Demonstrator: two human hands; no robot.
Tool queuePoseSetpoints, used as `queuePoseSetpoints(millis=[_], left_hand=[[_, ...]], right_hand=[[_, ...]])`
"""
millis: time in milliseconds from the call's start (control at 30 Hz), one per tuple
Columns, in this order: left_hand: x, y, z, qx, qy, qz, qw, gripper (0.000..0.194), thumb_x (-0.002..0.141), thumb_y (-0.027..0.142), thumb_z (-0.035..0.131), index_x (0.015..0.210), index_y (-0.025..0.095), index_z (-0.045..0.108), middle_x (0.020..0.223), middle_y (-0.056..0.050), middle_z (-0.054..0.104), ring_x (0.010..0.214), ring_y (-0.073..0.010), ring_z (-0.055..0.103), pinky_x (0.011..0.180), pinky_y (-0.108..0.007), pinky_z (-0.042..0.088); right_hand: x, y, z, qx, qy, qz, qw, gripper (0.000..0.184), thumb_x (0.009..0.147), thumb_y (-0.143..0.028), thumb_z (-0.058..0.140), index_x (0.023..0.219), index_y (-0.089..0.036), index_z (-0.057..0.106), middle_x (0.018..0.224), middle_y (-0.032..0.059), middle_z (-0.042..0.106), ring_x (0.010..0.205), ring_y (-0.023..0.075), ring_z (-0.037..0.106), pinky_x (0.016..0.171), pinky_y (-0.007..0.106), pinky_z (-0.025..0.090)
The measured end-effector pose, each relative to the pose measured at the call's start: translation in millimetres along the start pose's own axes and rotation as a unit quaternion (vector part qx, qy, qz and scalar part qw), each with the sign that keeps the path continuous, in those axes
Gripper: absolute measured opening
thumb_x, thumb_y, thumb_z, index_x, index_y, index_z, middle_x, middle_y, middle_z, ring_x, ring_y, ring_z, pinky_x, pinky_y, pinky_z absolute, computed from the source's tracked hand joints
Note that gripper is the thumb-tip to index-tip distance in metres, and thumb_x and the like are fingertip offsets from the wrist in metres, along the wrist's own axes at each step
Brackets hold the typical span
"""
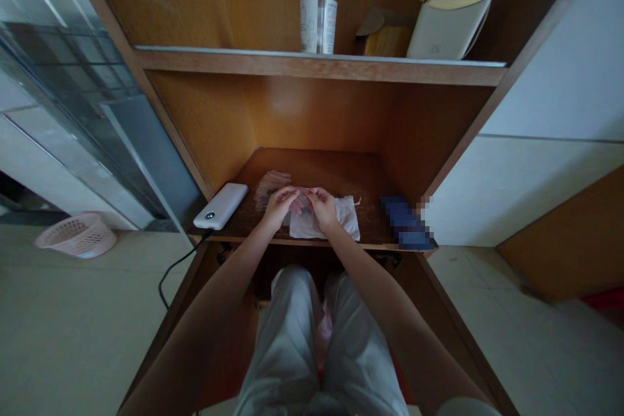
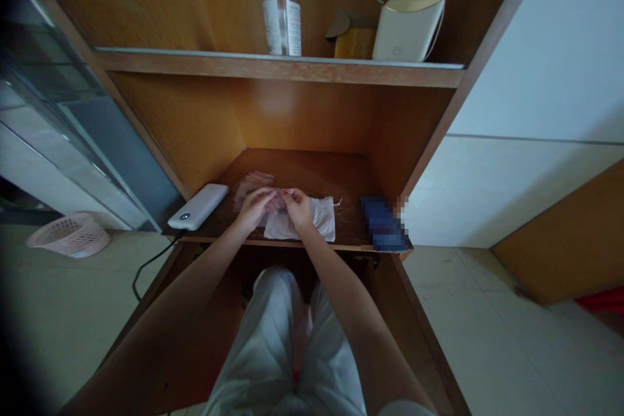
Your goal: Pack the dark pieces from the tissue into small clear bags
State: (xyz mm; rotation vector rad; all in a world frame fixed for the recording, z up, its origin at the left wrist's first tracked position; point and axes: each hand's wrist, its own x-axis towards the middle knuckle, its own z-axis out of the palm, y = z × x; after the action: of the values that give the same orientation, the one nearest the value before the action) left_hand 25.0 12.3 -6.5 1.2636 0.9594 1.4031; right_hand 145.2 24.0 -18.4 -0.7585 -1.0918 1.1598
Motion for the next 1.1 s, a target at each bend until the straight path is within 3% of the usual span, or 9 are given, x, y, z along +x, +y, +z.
queuePoseSetpoints(millis=[533, 1100], left_hand=[[1.7, -2.8, -0.5, 0.009, 0.027, 0.002, 1.0, 0.022, 0.067, 0.034, 0.067, 0.077, 0.015, 0.06, 0.063, 0.0, 0.064, 0.043, -0.011, 0.054, 0.039, -0.022, 0.041], [2.0, -5.7, -3.6, 0.05, 0.018, 0.028, 0.998, 0.016, 0.068, 0.03, 0.063, 0.075, 0.016, 0.059, 0.056, 0.002, 0.06, 0.042, -0.0108, 0.054, 0.041, -0.021, 0.043]], right_hand=[[0.6, 3.7, -2.3, -0.033, -0.004, -0.02, 0.999, 0.017, 0.069, -0.037, 0.059, 0.065, -0.021, 0.056, 0.061, -0.0033, 0.056, 0.058, 0.0117, 0.049, 0.057, 0.025, 0.04], [-1.6, 0.7, -1.9, -0.057, -0.026, -0.026, 0.998, 0.012, 0.066, -0.032, 0.062, 0.068, -0.02, 0.06, 0.066, -0.0009, 0.063, 0.064, 0.0135, 0.058, 0.066, 0.027, 0.046]])
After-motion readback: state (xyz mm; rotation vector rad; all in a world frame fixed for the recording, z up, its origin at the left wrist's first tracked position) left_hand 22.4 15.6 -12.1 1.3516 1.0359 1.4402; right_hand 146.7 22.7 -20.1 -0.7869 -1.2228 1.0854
